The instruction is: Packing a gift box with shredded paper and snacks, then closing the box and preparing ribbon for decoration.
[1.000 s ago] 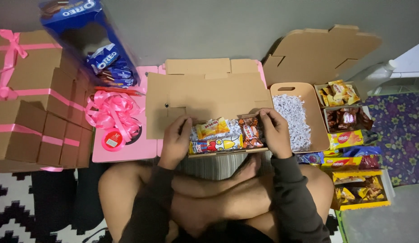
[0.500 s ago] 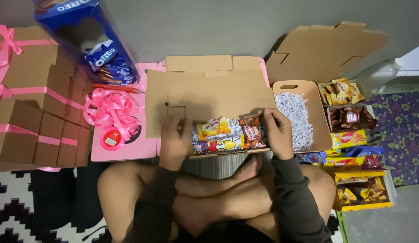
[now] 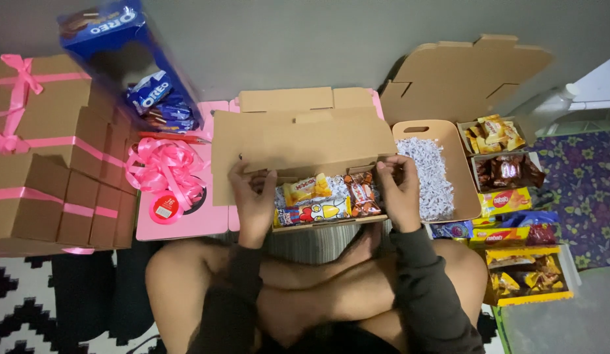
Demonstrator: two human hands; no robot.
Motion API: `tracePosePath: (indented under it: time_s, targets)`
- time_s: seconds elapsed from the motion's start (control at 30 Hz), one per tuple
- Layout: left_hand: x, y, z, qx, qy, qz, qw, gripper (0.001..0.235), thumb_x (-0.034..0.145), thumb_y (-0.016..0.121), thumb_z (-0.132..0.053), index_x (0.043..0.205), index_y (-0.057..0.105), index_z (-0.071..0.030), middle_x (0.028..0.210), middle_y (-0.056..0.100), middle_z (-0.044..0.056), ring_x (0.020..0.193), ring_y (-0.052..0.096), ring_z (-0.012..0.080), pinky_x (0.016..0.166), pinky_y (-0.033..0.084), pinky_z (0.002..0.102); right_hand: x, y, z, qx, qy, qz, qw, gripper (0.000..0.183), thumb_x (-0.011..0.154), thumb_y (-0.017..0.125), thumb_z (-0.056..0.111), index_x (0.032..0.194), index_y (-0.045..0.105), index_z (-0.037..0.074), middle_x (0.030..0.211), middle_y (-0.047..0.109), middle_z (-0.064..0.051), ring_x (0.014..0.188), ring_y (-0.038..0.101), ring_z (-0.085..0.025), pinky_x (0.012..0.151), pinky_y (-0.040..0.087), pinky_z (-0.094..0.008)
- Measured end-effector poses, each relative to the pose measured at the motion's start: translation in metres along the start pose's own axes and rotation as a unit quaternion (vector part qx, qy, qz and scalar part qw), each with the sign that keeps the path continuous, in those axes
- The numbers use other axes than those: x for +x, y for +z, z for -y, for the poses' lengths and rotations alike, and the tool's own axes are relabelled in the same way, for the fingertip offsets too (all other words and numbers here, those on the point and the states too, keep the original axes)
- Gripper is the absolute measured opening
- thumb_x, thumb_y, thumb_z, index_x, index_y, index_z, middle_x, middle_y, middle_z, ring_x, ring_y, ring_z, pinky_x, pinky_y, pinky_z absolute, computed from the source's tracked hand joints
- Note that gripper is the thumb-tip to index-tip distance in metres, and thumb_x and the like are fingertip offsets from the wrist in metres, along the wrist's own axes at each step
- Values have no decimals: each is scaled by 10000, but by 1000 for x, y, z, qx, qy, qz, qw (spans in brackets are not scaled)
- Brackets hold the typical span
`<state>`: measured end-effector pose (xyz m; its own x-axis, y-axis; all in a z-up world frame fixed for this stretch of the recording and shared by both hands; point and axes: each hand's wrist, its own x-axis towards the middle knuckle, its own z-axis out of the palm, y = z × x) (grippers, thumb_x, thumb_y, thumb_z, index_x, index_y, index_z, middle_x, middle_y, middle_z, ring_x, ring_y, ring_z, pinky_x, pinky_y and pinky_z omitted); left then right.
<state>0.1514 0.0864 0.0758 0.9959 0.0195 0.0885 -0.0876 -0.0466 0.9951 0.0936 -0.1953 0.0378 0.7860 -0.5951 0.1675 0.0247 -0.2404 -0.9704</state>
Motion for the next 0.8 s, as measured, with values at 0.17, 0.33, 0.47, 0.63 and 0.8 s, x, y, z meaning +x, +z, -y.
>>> tracePosePath:
  time_s: [0.17, 0.33, 0.47, 0.63, 0.8]
  targets:
    - [-9, 6, -11, 15, 2, -44, 999, 664, 1007, 691, -133, 1437, 187, -89, 1025, 488, 80, 951, 563, 199, 860, 495, 384, -11, 4, 19, 68, -27, 3, 997, 661, 984, 737, 76, 1425, 246, 40, 1320, 494, -220, 1234, 568, -336, 1049, 455, -460]
    - [-15, 10, -34, -4, -14, -69, 997, 927, 932, 787, -120, 1537, 84, -119, 996, 395, 27, 929, 599, 164, 926, 505, 345, -5, 6, 9, 163, -63, 3, 985, 910, 924, 715, -100, 1542, 81, 113, 1308, 494, -96, 1229, 608, -230, 1025, 523, -300]
    - [-15, 9, -27, 5, -5, -78, 997, 611, 977, 756, -186, 1393, 328, -55, 970, 354, 23, 931, 545, 196, 889, 466, 377, -9, 4, 26, 104, -101, -12, 989, 613, 963, 723, -5, 1443, 352, 83, 1117, 592, -64, 1060, 644, -152, 909, 551, -274]
    - [-12, 8, -3, 17, 32, -108, 994, 327, 982, 768, -228, 1139, 520, -84, 934, 538, 67, 927, 639, 216, 877, 506, 407, -8, -1, 24, 56, -169, -13, 984, 171, 1083, 580, 142, 1184, 645, 19, 1006, 655, -131, 1010, 657, -222, 902, 531, -386]
    - [-6, -4, 46, 49, 113, -122, 985, 165, 1067, 640, -265, 1097, 694, -111, 912, 703, 104, 943, 660, 151, 878, 529, 372, -9, 2, 29, 35, -235, -27, 971, 469, 1161, 360, 286, 936, 660, 6, 943, 642, -159, 1002, 624, -240, 942, 473, -414]
